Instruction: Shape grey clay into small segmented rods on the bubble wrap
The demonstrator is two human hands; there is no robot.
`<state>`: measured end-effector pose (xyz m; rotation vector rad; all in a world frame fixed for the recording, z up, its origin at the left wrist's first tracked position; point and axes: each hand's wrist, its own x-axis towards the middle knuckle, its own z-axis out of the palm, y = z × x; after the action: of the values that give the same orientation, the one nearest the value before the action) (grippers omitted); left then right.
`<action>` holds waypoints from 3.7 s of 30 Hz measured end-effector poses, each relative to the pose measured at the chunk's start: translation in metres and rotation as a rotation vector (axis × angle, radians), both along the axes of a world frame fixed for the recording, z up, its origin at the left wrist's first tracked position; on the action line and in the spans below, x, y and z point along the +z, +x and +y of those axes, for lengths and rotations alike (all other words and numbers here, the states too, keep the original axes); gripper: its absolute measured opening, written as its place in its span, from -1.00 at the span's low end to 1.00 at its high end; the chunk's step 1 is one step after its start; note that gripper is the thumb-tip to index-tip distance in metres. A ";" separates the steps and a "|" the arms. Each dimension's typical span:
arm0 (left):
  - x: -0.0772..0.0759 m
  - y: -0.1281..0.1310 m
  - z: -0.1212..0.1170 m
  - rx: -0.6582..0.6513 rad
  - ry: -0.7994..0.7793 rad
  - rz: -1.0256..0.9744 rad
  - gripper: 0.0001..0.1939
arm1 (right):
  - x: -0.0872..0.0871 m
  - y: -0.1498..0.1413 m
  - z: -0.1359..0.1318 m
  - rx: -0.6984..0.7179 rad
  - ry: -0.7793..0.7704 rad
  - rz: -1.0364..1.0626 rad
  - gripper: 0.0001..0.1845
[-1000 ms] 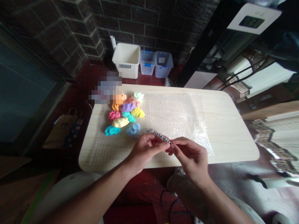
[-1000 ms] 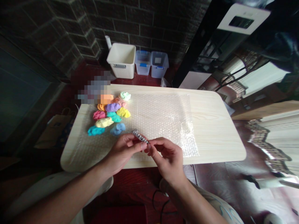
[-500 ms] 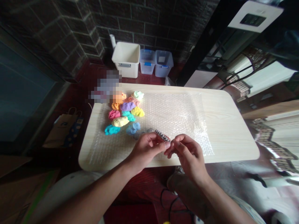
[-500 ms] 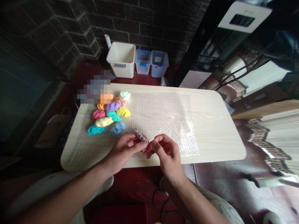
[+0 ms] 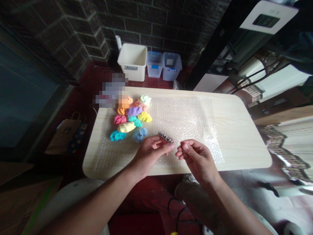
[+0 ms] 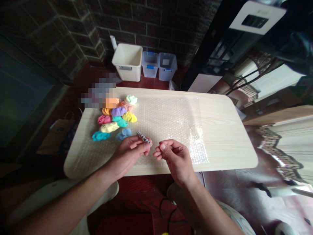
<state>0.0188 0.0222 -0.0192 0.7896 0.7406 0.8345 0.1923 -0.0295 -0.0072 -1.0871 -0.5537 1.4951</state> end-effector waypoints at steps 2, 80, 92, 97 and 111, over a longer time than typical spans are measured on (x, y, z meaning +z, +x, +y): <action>-0.001 -0.001 0.000 0.003 0.007 0.004 -0.79 | 0.001 0.000 0.000 0.023 0.014 0.006 -0.83; 0.005 -0.001 -0.002 -0.086 0.037 -0.021 -0.90 | 0.003 -0.006 -0.008 -0.021 0.229 -0.329 -0.93; 0.006 0.000 -0.001 -0.102 0.034 -0.082 -0.89 | 0.000 -0.005 -0.009 0.009 0.288 -0.327 -0.84; 0.006 0.000 -0.001 -0.089 0.006 -0.088 -0.88 | -0.001 -0.004 -0.010 -0.012 0.217 -0.283 -0.87; 0.005 0.001 -0.002 -0.091 -0.030 -0.093 -0.84 | -0.002 -0.003 -0.009 0.024 0.267 -0.303 -0.91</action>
<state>0.0195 0.0206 -0.0139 0.7467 0.6288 0.7714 0.1897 -0.0386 -0.0093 -1.1030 -0.9520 1.2403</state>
